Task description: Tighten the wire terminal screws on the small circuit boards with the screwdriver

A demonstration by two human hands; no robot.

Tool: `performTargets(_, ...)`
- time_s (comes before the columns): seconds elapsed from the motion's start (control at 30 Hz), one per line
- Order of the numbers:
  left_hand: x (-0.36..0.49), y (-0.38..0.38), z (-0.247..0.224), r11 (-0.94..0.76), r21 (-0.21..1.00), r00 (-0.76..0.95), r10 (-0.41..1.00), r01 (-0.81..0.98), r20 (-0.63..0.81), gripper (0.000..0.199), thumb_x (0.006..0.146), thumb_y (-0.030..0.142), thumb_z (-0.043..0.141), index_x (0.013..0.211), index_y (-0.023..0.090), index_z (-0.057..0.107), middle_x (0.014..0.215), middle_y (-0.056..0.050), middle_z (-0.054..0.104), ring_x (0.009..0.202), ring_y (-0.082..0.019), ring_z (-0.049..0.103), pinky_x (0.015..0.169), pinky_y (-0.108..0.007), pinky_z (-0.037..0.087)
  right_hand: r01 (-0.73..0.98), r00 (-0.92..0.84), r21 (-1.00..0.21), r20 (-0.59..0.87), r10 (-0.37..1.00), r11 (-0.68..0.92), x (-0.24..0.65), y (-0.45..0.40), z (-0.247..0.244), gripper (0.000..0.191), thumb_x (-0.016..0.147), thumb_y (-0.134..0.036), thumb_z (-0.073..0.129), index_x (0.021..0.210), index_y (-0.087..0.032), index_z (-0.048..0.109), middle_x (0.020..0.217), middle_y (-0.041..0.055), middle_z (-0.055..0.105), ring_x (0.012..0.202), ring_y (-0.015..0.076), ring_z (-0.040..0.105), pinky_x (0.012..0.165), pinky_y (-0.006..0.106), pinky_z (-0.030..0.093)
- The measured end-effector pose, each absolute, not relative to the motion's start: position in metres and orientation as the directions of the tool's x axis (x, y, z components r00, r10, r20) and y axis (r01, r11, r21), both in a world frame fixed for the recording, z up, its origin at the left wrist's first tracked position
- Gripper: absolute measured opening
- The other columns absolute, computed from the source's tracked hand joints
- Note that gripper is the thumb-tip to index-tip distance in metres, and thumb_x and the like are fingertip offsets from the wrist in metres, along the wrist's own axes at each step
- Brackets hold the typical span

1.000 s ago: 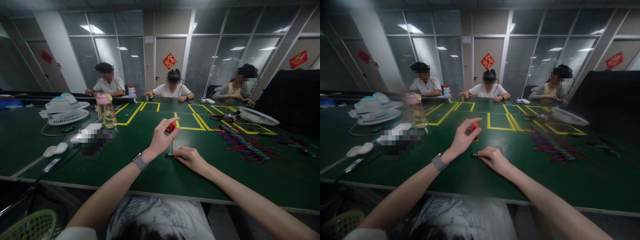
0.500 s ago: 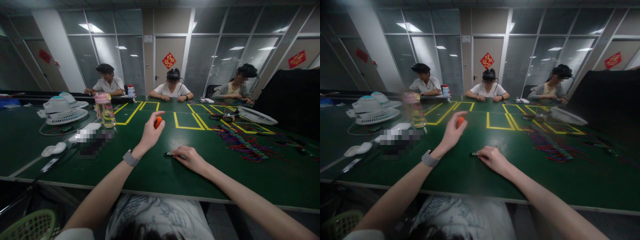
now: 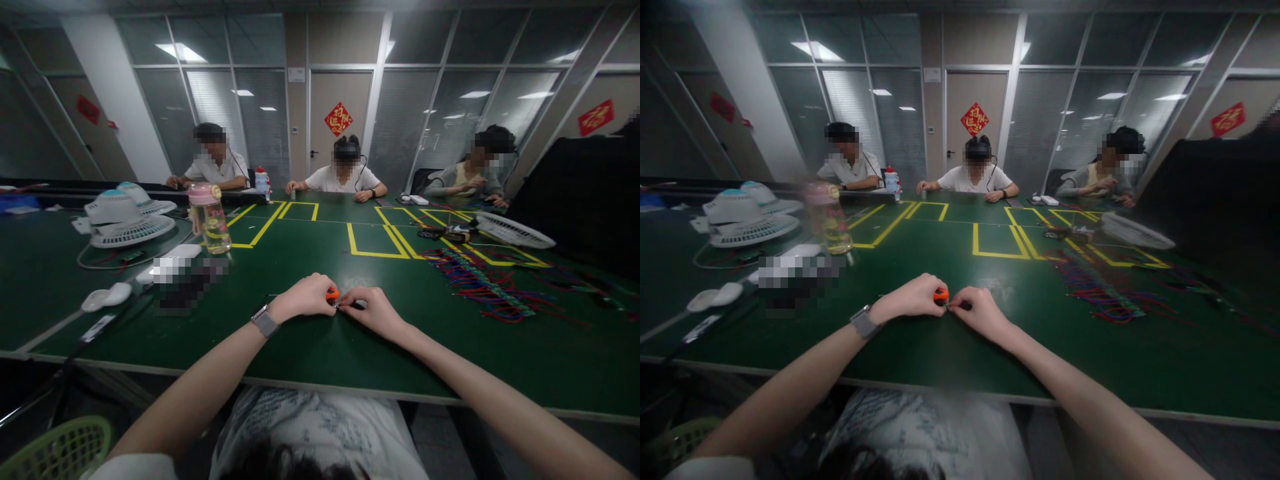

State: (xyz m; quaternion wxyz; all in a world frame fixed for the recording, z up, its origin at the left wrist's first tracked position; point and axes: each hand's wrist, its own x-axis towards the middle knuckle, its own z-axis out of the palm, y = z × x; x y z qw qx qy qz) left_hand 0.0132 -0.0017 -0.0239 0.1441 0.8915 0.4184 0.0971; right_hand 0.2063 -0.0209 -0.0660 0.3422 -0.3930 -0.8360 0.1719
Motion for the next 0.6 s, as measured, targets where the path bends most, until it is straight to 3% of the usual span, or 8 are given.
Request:
performTargets(0.1, 0.0148, -0.0032, -0.0232, -0.618, 0.29, 0.633, 0.773, 0.731, 0.053, 0.021, 0.065, 0.03, 0.063, 0.081, 0.016, 0.069, 0.073, -0.004, 0.066, 0.065, -0.016, 0.058, 0.055, -0.023, 0.036, 0.55, -0.441, -0.573, 0.418, 0.794, 0.608, 0.2033, -0.0206, -0.0619, 0.011, 0.075, -0.01, 0.064, 0.071, -0.018, 0.071, 0.076, 0.0035, 0.073, 0.072, 0.0166, 0.068, 0.07, 0.027, 0.053)
performTargets(0.3, 0.0161, -0.0052, -0.0219, -0.617, 0.25, 0.622, 0.78, 0.746, 0.07, 0.018, 0.065, 0.031, 0.064, 0.075, 0.017, 0.067, 0.073, -0.006, 0.066, 0.064, -0.018, 0.059, 0.054, -0.025, 0.037, 0.435, -0.626, -0.363, 0.536, 0.567, 0.824, 0.2067, -0.0243, -0.0576, 0.017, 0.084, -0.013, 0.055, 0.079, -0.019, 0.071, 0.083, 0.0076, 0.073, 0.081, 0.019, 0.066, 0.073, 0.031, 0.053)
performTargets(0.37, 0.0157, -0.0061, -0.0208, -0.614, 0.259, 0.62, 0.782, 0.745, 0.071, 0.02, 0.066, 0.032, 0.064, 0.079, 0.017, 0.068, 0.075, -0.006, 0.067, 0.068, -0.019, 0.06, 0.057, -0.025, 0.038, 0.47, -0.547, -0.434, 0.54, 0.639, 0.769, 0.2088, -0.0235, -0.0585, 0.015, 0.082, -0.016, 0.057, 0.077, -0.019, 0.071, 0.081, 0.0072, 0.073, 0.078, 0.0188, 0.066, 0.072, 0.031, 0.053)
performTargets(0.47, 0.0143, -0.0071, -0.0191, -0.614, 0.253, 0.618, 0.783, 0.748, 0.073, 0.024, 0.067, 0.033, 0.064, 0.085, 0.018, 0.069, 0.082, -0.006, 0.068, 0.075, -0.021, 0.062, 0.06, -0.025, 0.04, 0.488, -0.306, -0.692, 0.435, 0.847, 0.532, 0.2121, -0.0202, -0.0595, 0.012, 0.076, -0.025, 0.064, 0.071, -0.017, 0.072, 0.075, 0.0066, 0.073, 0.07, 0.0188, 0.067, 0.069, 0.031, 0.052)
performTargets(0.53, 0.0125, -0.0067, -0.0178, -0.615, 0.243, 0.618, 0.783, 0.75, 0.073, 0.027, 0.067, 0.034, 0.065, 0.089, 0.019, 0.069, 0.086, -0.007, 0.068, 0.079, -0.022, 0.062, 0.062, -0.026, 0.041, 0.409, -0.183, -0.844, 0.296, 0.937, 0.347, 0.2131, -0.0183, -0.059, 0.018, 0.072, -0.032, 0.069, 0.068, -0.015, 0.072, 0.069, 0.0067, 0.073, 0.064, 0.0183, 0.066, 0.064, 0.03, 0.051)
performTargets(0.6, 0.0091, -0.0051, -0.0151, -0.622, 0.246, 0.626, 0.776, 0.743, 0.073, 0.033, 0.066, 0.038, 0.067, 0.093, 0.02, 0.069, 0.091, -0.007, 0.068, 0.083, -0.023, 0.061, 0.066, -0.026, 0.042, 0.31, -0.13, -0.921, 0.203, 0.97, 0.234, 0.212, -0.0179, -0.0581, 0.023, 0.068, -0.036, 0.071, 0.067, -0.013, 0.072, 0.067, 0.0068, 0.072, 0.061, 0.0173, 0.064, 0.061, 0.029, 0.05)
